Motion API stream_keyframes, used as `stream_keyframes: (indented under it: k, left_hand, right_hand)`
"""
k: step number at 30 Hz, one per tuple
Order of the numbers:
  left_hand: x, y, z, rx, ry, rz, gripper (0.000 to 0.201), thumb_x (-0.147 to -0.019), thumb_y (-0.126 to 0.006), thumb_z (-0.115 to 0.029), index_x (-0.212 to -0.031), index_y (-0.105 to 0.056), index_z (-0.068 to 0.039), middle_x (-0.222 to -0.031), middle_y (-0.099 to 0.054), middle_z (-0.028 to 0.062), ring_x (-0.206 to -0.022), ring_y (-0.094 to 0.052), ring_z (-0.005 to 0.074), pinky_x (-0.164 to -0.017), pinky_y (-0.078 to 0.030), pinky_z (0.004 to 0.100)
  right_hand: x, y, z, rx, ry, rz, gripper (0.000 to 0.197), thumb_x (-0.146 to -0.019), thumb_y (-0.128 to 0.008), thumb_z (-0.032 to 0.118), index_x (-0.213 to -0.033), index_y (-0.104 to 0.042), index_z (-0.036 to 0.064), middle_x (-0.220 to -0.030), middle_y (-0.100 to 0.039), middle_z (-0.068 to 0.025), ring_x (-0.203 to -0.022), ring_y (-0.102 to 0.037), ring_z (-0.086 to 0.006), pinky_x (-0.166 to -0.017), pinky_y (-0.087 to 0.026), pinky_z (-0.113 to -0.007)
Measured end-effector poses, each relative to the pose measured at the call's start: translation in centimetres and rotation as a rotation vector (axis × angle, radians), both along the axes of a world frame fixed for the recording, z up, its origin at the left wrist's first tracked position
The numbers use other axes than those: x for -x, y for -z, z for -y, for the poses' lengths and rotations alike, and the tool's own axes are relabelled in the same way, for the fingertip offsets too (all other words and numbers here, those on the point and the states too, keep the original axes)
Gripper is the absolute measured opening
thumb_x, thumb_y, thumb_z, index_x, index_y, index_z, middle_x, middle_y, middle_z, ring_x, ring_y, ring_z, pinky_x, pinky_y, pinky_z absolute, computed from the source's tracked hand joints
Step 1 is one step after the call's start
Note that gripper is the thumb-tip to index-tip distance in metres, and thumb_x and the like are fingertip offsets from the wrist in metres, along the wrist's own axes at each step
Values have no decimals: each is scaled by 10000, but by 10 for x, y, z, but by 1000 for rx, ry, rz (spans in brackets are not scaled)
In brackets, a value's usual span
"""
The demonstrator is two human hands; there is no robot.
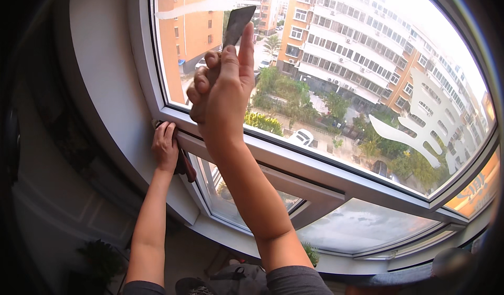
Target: The person uses a scraper to remove residue from the window frame and glass, followed by wiping the area with a cloth. The task involves alternating between scraping and wiping motions to clean the window surface and frame.
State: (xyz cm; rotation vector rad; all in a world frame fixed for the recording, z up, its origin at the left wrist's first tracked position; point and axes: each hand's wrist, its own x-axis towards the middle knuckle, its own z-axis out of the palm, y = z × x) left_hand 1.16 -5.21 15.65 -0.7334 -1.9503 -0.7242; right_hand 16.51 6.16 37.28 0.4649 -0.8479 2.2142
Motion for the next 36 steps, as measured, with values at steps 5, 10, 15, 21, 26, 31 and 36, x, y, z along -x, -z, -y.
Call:
stream_keyframes:
  k: [5, 10, 15, 21, 26, 31, 36]
  left_hand:
    - [-1, 2, -2, -3, -9, 7, 333, -778, -537, 35, -1092, -581, -65, -1121, -564, 113, -1055, -548, 322, -918, -462, 419]
    - [-1, 1, -1, 18, -38, 2, 243, -840, -533, -28, -1069, -597, -79, -1107, -573, 100, -1061, -560, 299, -911, -477, 391]
    - [-1, 2, -2, 10, -32, 21, 332, -783, -536, 30, -1095, -589, -75, -1131, -564, 107, -1063, -547, 316, -922, -463, 409]
    - [-3, 1, -1, 2, -31, 28, 334, -782, -541, 29, -1093, -594, -83, -1135, -564, 97, -1064, -548, 310, -917, -466, 408]
    - [-3, 0, -2, 11, -59, 6, 227, -859, -528, -47, -1070, -596, -94, -1098, -572, 97, -1048, -566, 297, -896, -485, 386]
    - [-2, 2, -4, -19, -29, 8, 301, -801, -540, 12, -1082, -592, -81, -1113, -565, 98, -1050, -553, 309, -903, -476, 407]
    - [-1, 3, -1, -15, -20, 33, 350, -766, -543, 46, -1091, -588, -76, -1132, -559, 97, -1051, -545, 319, -907, -470, 420]
  right_hand:
    - [-7, 7, -6, -45, 10, 11, 537, -1017, -370, 148, -1503, -210, 312, -807, -460, -1, -495, -401, -48, -398, -371, -204]
    - [-8, 6, -6, -60, 18, 13, 533, -1020, -367, 153, -1504, -205, 307, -808, -457, 0, -502, -400, -39, -400, -377, -194]
    - [-7, 11, -8, -51, 2, -23, 528, -1020, -363, 159, -1505, -205, 296, -811, -462, -3, -501, -401, -46, -398, -364, -191]
    - [4, -31, 5, -46, 38, 17, 533, -1015, -381, 171, -1505, -210, 292, -818, -453, -11, -500, -387, -63, -418, -354, -241]
    - [-5, 5, 0, -34, 35, -5, 520, -1016, -382, 161, -1494, -234, 301, -814, -458, -16, -523, -389, -73, -410, -356, -218]
    - [-2, -10, 12, -19, 57, 11, 528, -1018, -364, 169, -1502, -209, 310, -807, -451, -1, -523, -390, -66, -404, -357, -218]
    - [-4, 8, 0, -70, 86, 7, 519, -1017, -361, 167, -1502, -217, 284, -809, -443, -8, -530, -396, -74, -426, -366, -235]
